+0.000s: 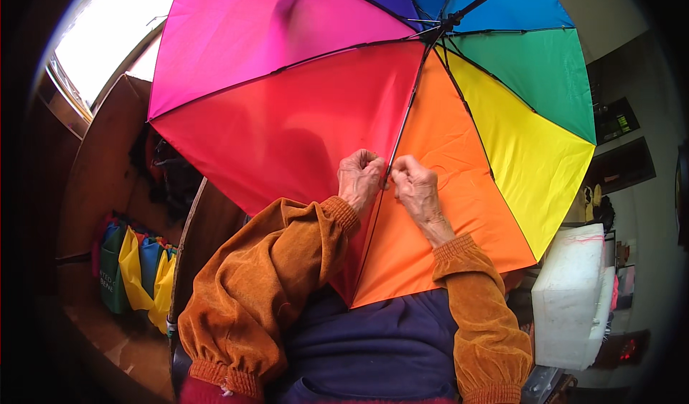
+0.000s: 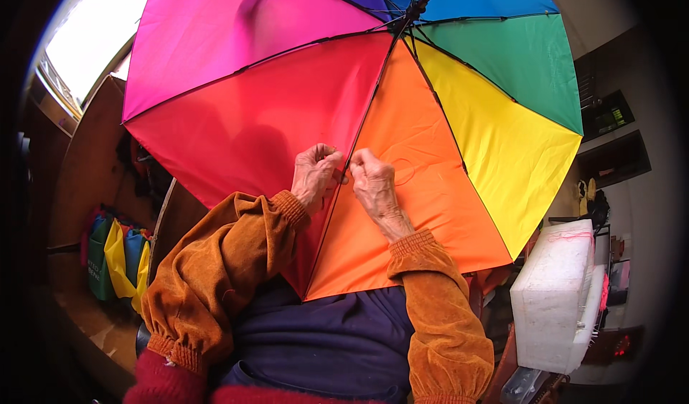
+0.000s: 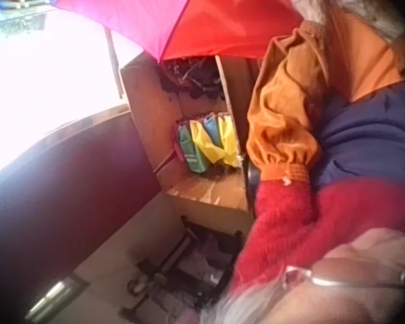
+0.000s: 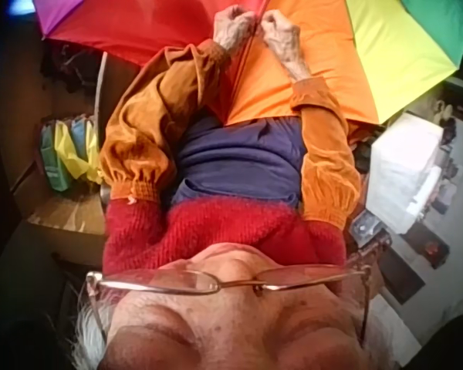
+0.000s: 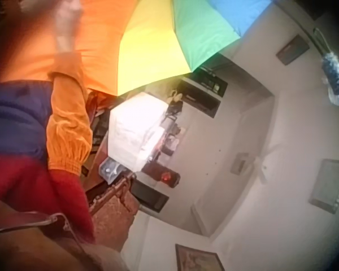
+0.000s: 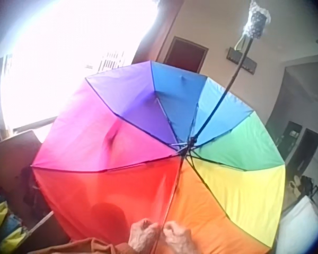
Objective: Repairing the fabric of a multi-colored umbrella using a needle and thread.
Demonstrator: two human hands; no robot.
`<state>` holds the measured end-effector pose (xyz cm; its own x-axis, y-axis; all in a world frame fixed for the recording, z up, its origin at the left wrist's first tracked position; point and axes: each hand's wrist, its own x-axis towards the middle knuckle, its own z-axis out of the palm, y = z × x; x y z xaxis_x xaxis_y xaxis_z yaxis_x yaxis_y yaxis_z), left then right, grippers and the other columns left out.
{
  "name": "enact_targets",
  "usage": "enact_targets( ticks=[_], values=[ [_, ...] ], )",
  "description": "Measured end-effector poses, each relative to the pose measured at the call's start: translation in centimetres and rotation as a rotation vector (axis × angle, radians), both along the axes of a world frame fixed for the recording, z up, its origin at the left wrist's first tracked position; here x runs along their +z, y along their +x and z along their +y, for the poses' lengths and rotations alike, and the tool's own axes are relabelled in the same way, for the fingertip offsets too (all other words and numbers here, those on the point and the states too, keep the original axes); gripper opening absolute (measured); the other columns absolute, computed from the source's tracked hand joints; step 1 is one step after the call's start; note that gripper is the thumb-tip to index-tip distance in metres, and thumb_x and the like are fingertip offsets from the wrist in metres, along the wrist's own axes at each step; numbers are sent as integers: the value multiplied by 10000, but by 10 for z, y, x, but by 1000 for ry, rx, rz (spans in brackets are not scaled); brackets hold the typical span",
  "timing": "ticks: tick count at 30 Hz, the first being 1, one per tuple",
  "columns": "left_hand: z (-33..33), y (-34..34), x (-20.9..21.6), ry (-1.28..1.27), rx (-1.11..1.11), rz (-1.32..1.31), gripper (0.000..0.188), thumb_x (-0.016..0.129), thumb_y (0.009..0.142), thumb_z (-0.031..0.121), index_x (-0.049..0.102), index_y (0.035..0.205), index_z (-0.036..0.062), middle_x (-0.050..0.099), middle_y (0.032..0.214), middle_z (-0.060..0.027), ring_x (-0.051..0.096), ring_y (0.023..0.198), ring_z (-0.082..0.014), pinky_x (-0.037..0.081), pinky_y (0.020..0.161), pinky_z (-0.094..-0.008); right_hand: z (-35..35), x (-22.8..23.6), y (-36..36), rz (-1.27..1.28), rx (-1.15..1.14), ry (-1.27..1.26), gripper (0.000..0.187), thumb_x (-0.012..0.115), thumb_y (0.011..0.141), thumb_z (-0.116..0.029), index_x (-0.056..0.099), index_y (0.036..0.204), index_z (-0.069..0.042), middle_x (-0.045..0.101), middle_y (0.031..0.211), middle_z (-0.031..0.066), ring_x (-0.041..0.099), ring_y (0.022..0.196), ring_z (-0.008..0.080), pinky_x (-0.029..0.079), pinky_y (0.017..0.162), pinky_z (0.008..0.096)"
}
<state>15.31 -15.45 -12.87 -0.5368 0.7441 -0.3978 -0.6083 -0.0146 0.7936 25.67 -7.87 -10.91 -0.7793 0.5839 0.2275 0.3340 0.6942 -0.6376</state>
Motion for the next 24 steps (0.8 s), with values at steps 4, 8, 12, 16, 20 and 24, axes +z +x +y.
enact_targets(
  ticks=[4, 8, 12, 16, 20, 24],
  values=[
    [9, 5, -9, 14, 6, 232, 185, 521, 877, 258, 500, 900, 76, 519, 543, -54, 401, 374, -67, 279, 309, -216, 0, -7, -10, 60, -175, -238, 65, 509, 806, -17, 563, 833, 8, 553, 620, 77, 550, 516, 141, 450, 474, 306],
    [7, 5, -6, -26, 41, 268, 233, 480, 906, 303, 486, 918, 71, 518, 546, -57, 370, 357, -72, 279, 312, -222, 1, -12, -17, 72, -98, 210, 58, 509, 808, -35, 537, 772, 1, 497, 549, 121, 550, 493, 195, 441, 462, 321],
    [-9, -3, -3, 27, -57, 33, 221, 562, 853, 247, 473, 887, 49, 549, 567, -86, 363, 337, -79, 291, 303, -243, 8, 29, -21, 399, -309, -291, 118, 504, 853, -127, 478, 774, -44, 544, 591, 87, 541, 431, 192, 406, 376, 323],
    [7, 2, -22, -44, -79, 647, 212, 635, 764, 105, 508, 922, 42, 532, 545, -65, 454, 418, -114, 387, 394, -289, 23, 105, -6, 653, -215, -773, 110, 493, 884, -152, 484, 853, -47, 507, 597, 39, 459, 403, 98, 374, 333, 268],
    [7, 5, -2, -133, -257, 1097, 212, 616, 768, 93, 564, 974, 98, 509, 563, -124, 515, 507, -218, 432, 520, -356, 24, 198, 16, 827, -44, -553, 76, 497, 878, -105, 498, 843, -37, 338, 543, -37, 257, 386, 46, 308, 355, 228],
    [9, -3, -15, 63, -37, 1307, 101, 606, 775, 89, 604, 873, 63, 516, 568, -132, 510, 514, -242, 429, 527, -369, 33, 240, 17, 876, -20, -431, 69, 512, 862, -82, 518, 815, -32, 353, 542, -39, 239, 387, 48, 322, 379, 226]
  ],
)
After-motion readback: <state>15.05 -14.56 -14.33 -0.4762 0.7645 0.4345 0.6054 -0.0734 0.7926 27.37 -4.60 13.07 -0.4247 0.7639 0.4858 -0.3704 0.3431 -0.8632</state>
